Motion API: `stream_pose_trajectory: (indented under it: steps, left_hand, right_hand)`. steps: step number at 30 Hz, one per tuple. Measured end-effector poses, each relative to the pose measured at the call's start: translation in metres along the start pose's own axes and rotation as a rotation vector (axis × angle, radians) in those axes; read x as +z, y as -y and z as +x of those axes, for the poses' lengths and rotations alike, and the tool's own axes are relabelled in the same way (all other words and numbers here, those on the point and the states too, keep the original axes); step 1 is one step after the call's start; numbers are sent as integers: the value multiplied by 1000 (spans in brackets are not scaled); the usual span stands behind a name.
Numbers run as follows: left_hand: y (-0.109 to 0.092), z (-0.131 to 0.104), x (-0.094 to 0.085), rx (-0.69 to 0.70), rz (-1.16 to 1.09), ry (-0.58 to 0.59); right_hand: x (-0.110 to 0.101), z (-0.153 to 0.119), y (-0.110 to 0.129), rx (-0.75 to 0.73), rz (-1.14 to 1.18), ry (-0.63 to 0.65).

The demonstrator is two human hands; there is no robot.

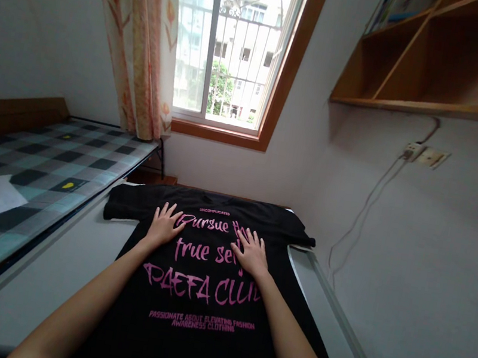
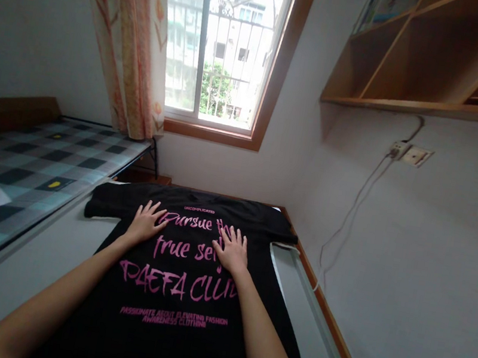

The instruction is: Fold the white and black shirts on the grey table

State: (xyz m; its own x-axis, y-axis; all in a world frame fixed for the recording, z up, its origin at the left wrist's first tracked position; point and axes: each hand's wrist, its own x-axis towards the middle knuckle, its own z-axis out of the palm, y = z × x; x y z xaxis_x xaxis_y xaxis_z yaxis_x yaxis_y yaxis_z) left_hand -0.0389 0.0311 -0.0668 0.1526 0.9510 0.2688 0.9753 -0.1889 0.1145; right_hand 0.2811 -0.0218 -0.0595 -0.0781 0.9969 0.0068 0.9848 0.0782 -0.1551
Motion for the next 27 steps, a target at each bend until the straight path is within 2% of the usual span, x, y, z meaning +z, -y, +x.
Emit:
stream_pose_trajectory:
  steps: [5,7,10,14,21,23,27]
  left_hand:
    - [-1,-3,-3,77,-38,11]
    - [-2,-3,-3,80,-43,35]
    - [-3,-3,-5,79,-43,51]
    - [-3,-3,-6,78,-51,63]
    - [-2,-3,-4,80,-69,40]
    - [-3,-4,-8,89,-83,3]
    - [-11,-7,-17,131,-106,-168]
  right_hand:
    - [-8,6,2,16,19,28]
    - [-15,15,5,46,26,41]
    - [-22,33,12,69,21,-10]
    - [-14,49,16,85,11,-47]
    - [1,49,10,66,15,-35]
    - [0,48,9,62,22,-55]
    - [-2,47,6,69,34,-147]
